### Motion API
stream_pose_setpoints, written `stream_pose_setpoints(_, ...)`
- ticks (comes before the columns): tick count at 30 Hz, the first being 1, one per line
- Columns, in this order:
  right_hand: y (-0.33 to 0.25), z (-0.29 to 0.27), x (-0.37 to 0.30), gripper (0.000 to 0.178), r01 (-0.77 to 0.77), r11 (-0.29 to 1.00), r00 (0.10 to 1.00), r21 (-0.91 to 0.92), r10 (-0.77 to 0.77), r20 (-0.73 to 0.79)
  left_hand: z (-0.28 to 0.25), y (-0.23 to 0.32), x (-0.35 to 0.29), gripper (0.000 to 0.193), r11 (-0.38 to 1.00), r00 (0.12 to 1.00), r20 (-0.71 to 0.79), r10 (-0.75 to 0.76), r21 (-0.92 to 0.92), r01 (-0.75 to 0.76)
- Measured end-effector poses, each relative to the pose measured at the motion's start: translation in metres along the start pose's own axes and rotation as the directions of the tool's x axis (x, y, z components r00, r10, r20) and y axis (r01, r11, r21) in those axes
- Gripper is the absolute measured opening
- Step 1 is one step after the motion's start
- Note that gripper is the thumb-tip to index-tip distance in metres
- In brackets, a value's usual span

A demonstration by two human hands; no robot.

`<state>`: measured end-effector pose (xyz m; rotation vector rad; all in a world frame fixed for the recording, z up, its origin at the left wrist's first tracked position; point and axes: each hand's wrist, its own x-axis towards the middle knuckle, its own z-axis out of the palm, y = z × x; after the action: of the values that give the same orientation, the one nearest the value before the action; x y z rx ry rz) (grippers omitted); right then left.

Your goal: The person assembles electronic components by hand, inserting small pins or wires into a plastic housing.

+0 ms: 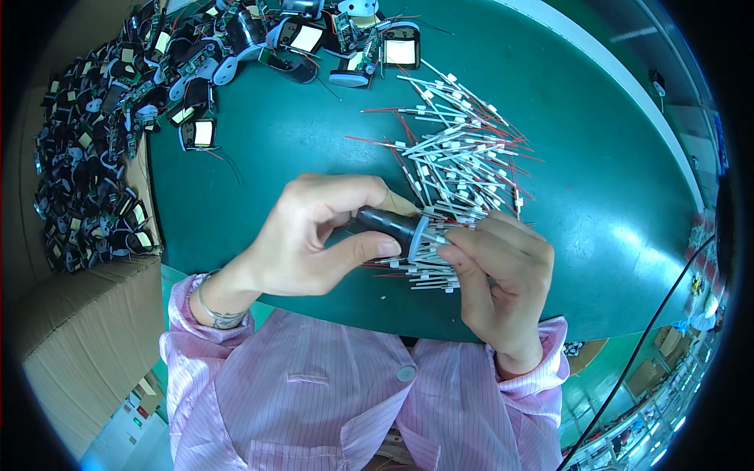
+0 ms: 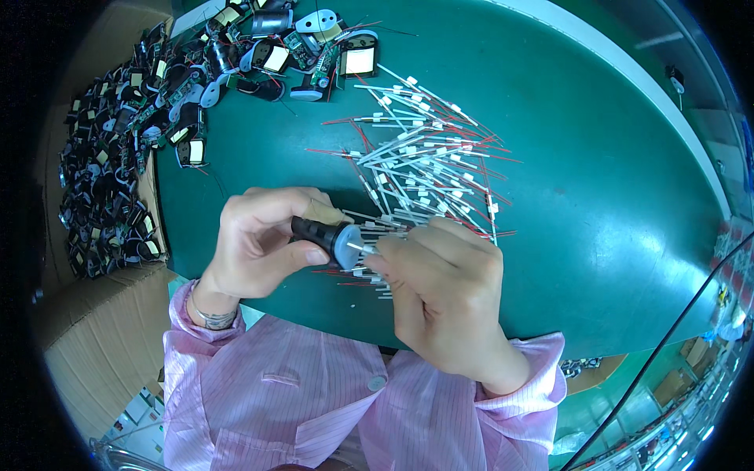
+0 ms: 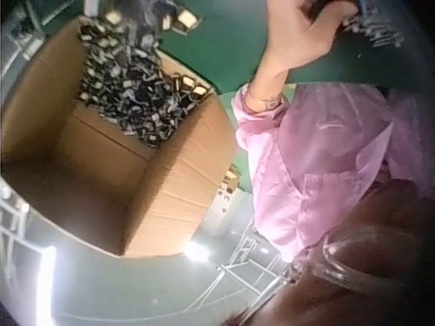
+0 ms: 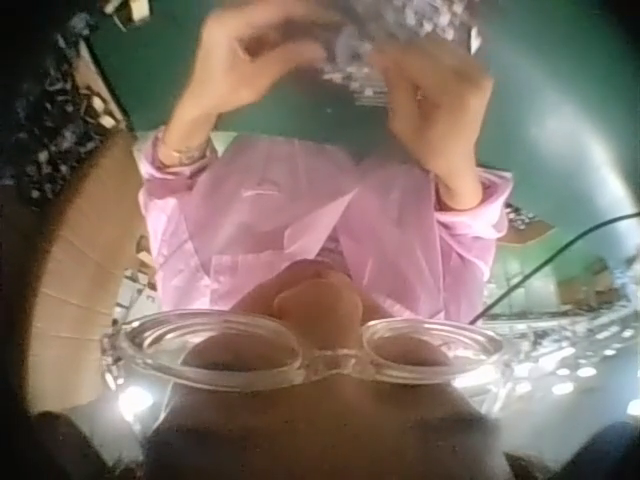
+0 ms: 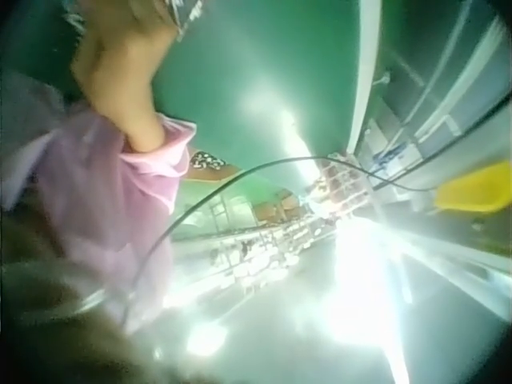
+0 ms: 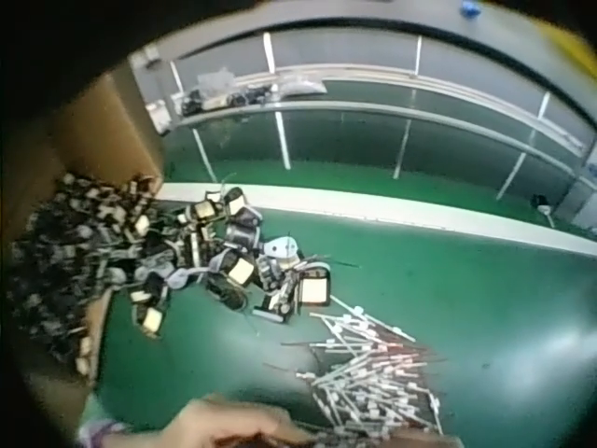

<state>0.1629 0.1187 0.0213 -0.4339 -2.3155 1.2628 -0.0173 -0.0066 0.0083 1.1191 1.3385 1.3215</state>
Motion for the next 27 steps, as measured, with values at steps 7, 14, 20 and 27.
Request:
stream_pose_setpoints(7, 0.0, 0.005, 0.0, 0.014, 0.049, 0.989, 0.998, -0.141, -0.053, -0.03, 0.001, -0.006, 0.007, 0.031, 0.955, 0.971, 0.02, 0.237, 0.179, -0.236)
stream_pose_setpoints(14, 0.002, 0.008, 0.002, 0.011, 0.034, 0.992, 0.998, -0.121, -0.04, -0.046, -0.001, 0.002, 0.007, 0.033, 0.918, 0.976, 0.025, 0.216, 0.336, -0.212)
stream_pose_setpoints(20, 0.0, 0.004, 0.001, 0.009, -0.303, 0.949, 0.939, 0.082, 0.312, -0.146, -0.022, 0.02, 0.014, 0.027, 0.647, 0.896, -0.161, 0.413, 0.745, -0.164)
stream_pose_setpoints(27, 0.07, -0.067, 0.07, 0.028, -0.537, 0.669, 0.78, 0.514, 0.626, 0.001, -0.095, 0.033, -0.042, 0.02, 0.158, 0.616, -0.659, 0.432, 0.728, 0.667)
